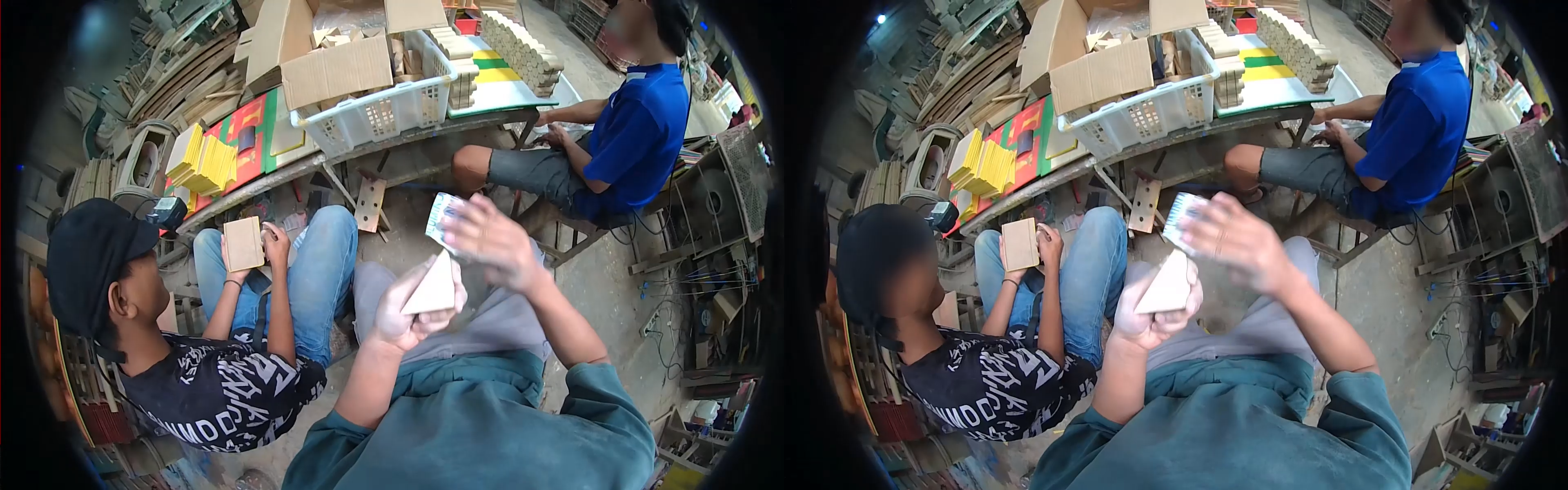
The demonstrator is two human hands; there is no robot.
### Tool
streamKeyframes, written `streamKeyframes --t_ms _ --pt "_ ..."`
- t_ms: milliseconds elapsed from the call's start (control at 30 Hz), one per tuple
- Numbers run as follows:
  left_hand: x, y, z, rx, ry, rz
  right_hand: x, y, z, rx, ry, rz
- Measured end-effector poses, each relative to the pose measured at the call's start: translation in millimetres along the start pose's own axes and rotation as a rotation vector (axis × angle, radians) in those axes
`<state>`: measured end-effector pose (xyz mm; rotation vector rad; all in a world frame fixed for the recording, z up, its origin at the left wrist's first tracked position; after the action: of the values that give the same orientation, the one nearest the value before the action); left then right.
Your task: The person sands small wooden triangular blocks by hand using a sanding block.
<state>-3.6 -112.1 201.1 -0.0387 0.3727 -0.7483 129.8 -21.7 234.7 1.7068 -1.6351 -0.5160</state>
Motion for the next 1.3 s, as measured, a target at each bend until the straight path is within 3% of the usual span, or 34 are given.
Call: streamKeyframes --t_ms 67,133,200,267,300,333,400,433,467,533,567,600,667,733,767,867,933,1033,1167,1267,1300 --pt "1.7 -1.9 2.6 0.015 -0.020 0.017 -20.4 -14.3 -9.1 -0.140 -0.055 0.092" --pt "-3.9 2.1 -7.8 -0.163 -0.105 0.071 -2.8 -9.5 -18.3 -0.237 -0.035 -0.043" --pt "0.6 7.7 -28.5 -0.241 -0.093 0.082 19.6 5.5 -12.5 -0.136 0.231 -0.153" --pt "12.3 13.1 -46.9 0.037 -0.250 0.075 13.2 6.0 9.0 0.030 0.273 -0.124" --pt "2.2 17.2 -42.8 -0.030 -0.047 -0.021 -6.8 -10.3 15.3 -0.055 0.223 -0.076" --pt "-1.9 19.1 -36.9 -0.029 -0.050 -0.016 -30.1 -17.2 16.7 -0.075 0.178 0.014" --pt "-12.2 21.5 -41.2 -0.327 -0.082 0.056 -59.0 -25.3 12.8 -0.112 0.040 0.251" --pt "-15.7 21.9 -49.5 -0.395 -0.021 0.114 -59.1 -24.2 11.0 -0.197 0.056 0.221" --pt "-18.1 25.4 -53.6 -0.392 -0.021 0.125 -53.2 -19.8 12.0 -0.181 0.124 0.082" --pt "-30.5 29.0 -53.1 -0.509 -0.078 0.297 -29.8 1.5 22.8 -0.052 0.408 0.008" --pt "-31.9 35.3 -51.2 -0.733 -0.348 0.277 -39.2 -0.4 28.5 -0.052 0.406 0.007" --pt "-36.4 36.0 -58.2 -0.731 -0.347 0.275 -51.9 -6.8 39.9 -0.037 0.366 0.007" --pt "-45.9 37.3 -65.6 -0.493 0.032 0.302 -88.0 -16.7 52.0 0.020 0.215 0.110" --pt "-54.8 39.0 -71.3 -0.525 0.020 0.309 -116.2 -10.7 42.3 -0.049 0.107 0.220" --pt "-60.6 37.4 -73.3 -0.591 0.052 0.349 -114.4 -6.1 38.5 -0.109 0.095 0.145" --pt "-76.2 46.3 -80.5 -0.720 0.063 0.398 -87.7 21.6 40.7 0.014 0.434 -0.048" --pt "-86.4 53.7 -74.9 -0.677 0.081 0.372 -98.9 29.2 48.4 0.058 0.460 -0.021" --pt "-98.8 61.2 -63.5 -0.631 0.005 0.359 -163.0 11.1 42.3 -0.158 0.173 0.402" --pt "-120.2 56.7 -40.1 -0.726 -0.011 0.349 -160.6 57.6 -12.7 -0.362 0.151 0.343" --pt "-132.8 49.8 -0.1 -0.683 -0.033 0.307 -124.9 105.0 -23.2 -0.054 0.528 0.187" --pt "-134.7 45.4 9.9 -0.585 -0.180 0.261 -106.1 122.1 -25.0 -0.024 0.597 0.162"
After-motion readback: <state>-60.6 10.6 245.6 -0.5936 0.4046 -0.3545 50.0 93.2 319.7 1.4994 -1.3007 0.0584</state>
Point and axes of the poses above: each hand's wrist, its own y-axis towards the middle knuckle, its own z-axis out of the palm, x = y × z, the point moved 4 cm from there along y, towards the middle knuckle, and after that the axes turned 14 degrees about -z, right-handed, at the moved point
